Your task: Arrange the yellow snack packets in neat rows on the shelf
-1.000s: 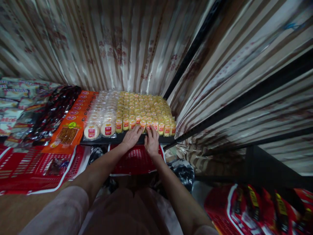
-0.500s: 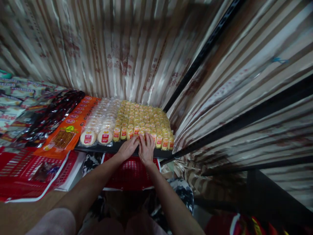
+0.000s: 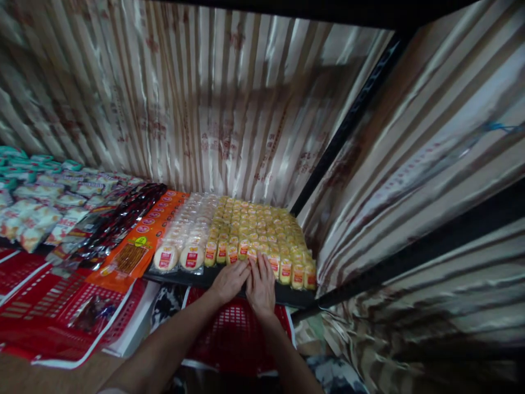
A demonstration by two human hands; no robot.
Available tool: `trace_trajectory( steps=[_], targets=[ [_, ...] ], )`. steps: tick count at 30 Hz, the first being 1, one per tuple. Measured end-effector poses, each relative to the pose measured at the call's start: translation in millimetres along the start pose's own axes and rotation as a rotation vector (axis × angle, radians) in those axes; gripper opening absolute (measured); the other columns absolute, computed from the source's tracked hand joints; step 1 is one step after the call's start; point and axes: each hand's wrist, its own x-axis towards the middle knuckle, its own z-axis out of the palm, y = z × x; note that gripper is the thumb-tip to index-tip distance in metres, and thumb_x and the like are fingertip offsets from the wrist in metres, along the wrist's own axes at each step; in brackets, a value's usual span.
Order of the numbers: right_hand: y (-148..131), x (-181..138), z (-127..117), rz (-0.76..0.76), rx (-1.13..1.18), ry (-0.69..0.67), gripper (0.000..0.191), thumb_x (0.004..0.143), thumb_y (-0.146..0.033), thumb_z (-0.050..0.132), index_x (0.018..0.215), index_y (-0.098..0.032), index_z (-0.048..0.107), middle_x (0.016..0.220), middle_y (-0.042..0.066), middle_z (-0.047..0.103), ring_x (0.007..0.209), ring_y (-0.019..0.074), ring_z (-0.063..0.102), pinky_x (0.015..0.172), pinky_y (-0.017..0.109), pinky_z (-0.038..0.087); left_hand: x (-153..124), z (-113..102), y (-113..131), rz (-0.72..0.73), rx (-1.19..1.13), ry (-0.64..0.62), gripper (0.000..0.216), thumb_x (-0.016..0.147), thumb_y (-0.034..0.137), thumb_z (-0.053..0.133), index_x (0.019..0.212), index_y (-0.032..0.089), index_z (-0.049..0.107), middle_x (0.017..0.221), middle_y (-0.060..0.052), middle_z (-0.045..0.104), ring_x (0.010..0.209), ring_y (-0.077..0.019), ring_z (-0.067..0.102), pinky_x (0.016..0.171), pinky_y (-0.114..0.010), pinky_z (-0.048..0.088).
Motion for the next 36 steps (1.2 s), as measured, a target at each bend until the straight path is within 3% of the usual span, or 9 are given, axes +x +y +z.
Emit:
trace_trajectory(
  steps=[19,29,32,36],
  targets=[
    [-11.1,1.9,-10.5,0.178,0.032,-0.049,0.044,0.086,-0.020,0.040,0.130,-0.015,0.045,0.144,0.014,0.032,0.134,0.0271,0.023,0.102,0.050,0.032,0.6,-5.8,-2.7,0.006,-0.148,-0.142,0.029,0.091,0.014,0.035,0.115,0.011,0.051,0.124,-0.015,0.051,0.116,-0.0207,0.049,0.096,-0.036,0.045],
    [-10.1,0.7,-4.6,0.178,0.065,-0.065,0.046,0.085,-0.018,0.040,0.130,-0.012,0.045,0.145,0.013,0.032,0.134,0.0244,0.022,0.108,0.047,0.029,-0.3,-6.1,-4.8,-0.044,-0.233,-0.194,0.030,0.093,0.018,0.034,0.117,0.015,0.051,0.127,-0.011,0.050,0.117,-0.0191,0.048,0.101,-0.035,0.040],
    [-10.2,0.7,-4.7,0.185,0.073,-0.065,0.046,0.085,-0.018,0.039,0.130,-0.013,0.044,0.144,0.013,0.032,0.134,0.0245,0.022,0.108,0.049,0.029,-0.7,-8.4,-3.6,-0.046,-0.195,-0.170,0.030,0.093,0.019,0.036,0.117,0.016,0.052,0.126,-0.011,0.051,0.114,-0.0201,0.049,0.100,-0.036,0.041],
    [-10.7,2.1,-4.6,0.191,0.085,-0.057,0.045,0.085,-0.019,0.038,0.129,-0.013,0.044,0.143,0.013,0.034,0.134,0.0241,0.022,0.107,0.049,0.030,-9.1,-11.3,-1.7,-0.148,-0.172,-0.016,0.032,0.089,0.014,0.038,0.116,0.018,0.054,0.125,-0.012,0.051,0.117,-0.0221,0.047,0.099,-0.039,0.042]
  ],
)
